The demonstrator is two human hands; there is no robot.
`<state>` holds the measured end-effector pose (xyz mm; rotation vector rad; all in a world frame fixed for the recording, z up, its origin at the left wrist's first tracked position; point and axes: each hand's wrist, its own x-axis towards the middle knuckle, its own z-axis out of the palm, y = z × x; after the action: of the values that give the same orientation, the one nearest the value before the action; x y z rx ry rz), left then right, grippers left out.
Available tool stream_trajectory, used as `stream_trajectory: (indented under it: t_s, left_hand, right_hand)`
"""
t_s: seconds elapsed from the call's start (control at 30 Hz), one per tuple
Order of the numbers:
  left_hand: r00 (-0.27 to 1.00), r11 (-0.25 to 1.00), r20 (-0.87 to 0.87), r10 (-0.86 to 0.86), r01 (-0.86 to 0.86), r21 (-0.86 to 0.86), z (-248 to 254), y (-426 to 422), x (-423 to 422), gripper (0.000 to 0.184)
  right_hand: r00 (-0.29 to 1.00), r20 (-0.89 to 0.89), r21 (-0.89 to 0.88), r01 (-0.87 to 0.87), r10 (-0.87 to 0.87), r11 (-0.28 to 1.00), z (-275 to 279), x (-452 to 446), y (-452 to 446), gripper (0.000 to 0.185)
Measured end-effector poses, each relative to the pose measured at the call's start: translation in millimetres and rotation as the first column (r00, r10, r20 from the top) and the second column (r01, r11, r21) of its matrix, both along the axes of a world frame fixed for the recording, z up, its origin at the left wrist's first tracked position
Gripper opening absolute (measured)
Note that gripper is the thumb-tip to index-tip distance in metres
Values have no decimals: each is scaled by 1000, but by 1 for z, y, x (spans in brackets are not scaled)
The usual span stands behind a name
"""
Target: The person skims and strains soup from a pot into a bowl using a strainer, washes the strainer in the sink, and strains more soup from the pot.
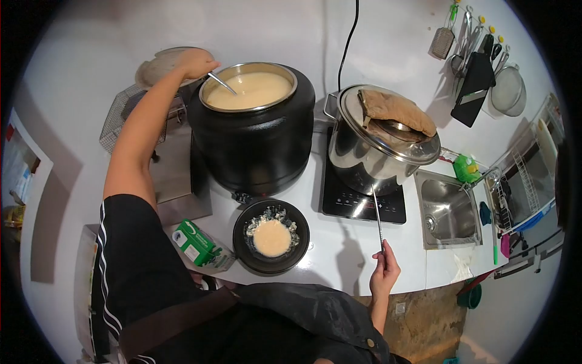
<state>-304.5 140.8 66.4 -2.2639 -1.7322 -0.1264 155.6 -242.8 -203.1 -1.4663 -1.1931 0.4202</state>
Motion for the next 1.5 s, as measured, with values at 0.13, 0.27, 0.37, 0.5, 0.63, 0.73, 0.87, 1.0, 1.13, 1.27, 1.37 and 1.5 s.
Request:
stream_trajectory:
  t_s: [0.13, 0.27, 0.37, 0.5, 0.63, 0.73, 0.87, 1.0, 1.13, 1.27, 1.37, 1.5]
  left_hand:
    - [997, 999, 66, 38, -40, 24, -5, -4, -25, 50]
    - [979, 986, 121, 163, -165, 2, -6, -19, -35, 51]
    - [957, 975, 189, 222, -220, -31, -7, -29, -39, 51]
    - [936, 968, 246, 251, -240, -74, -10, -34, -48, 51]
    - [931, 966, 257, 258, -254, -52, -20, -33, -55, 52]
    - [928, 967, 272, 254, -246, -65, -20, -37, -53, 52]
    - [909, 950, 277, 310, -303, -69, -21, -43, -47, 50]
    - [884, 925, 277, 377, -372, -73, -18, -51, -40, 48]
    - [886, 925, 276, 373, -378, -37, -16, -54, -39, 47]
    - [870, 917, 295, 395, -391, -74, -15, -56, -41, 46]
    - [861, 918, 322, 393, -390, -75, -14, -61, -39, 47]
    - [866, 914, 300, 400, -399, -68, -18, -58, -47, 50]
  right_hand:
    - [999, -3, 5, -33, 33, 999, 3, -6, 4, 38]
    - [998, 17, -24, -57, 58, 998, 6, -10, 10, 38]
    - [996, 42, 0, -83, 83, 997, 4, -11, 16, 37]
    - [993, 52, -6, -104, 104, 995, 5, -13, 20, 36]
    - [991, 56, -11, -121, 121, 993, 7, -14, 22, 37]
    - [990, 74, -10, -121, 122, 993, 7, -14, 22, 37]
    - [991, 59, -28, -116, 117, 993, 4, -12, 22, 37]
    - [991, 71, -20, -113, 114, 993, 4, -10, 22, 37]
    - [992, 51, -39, -114, 116, 993, 5, -10, 21, 37]
    - [990, 61, -22, -125, 126, 992, 3, -11, 22, 37]
    - [990, 50, -23, -127, 128, 992, 1, -11, 22, 37]
    - [990, 46, -25, -133, 134, 991, 4, -13, 22, 38]
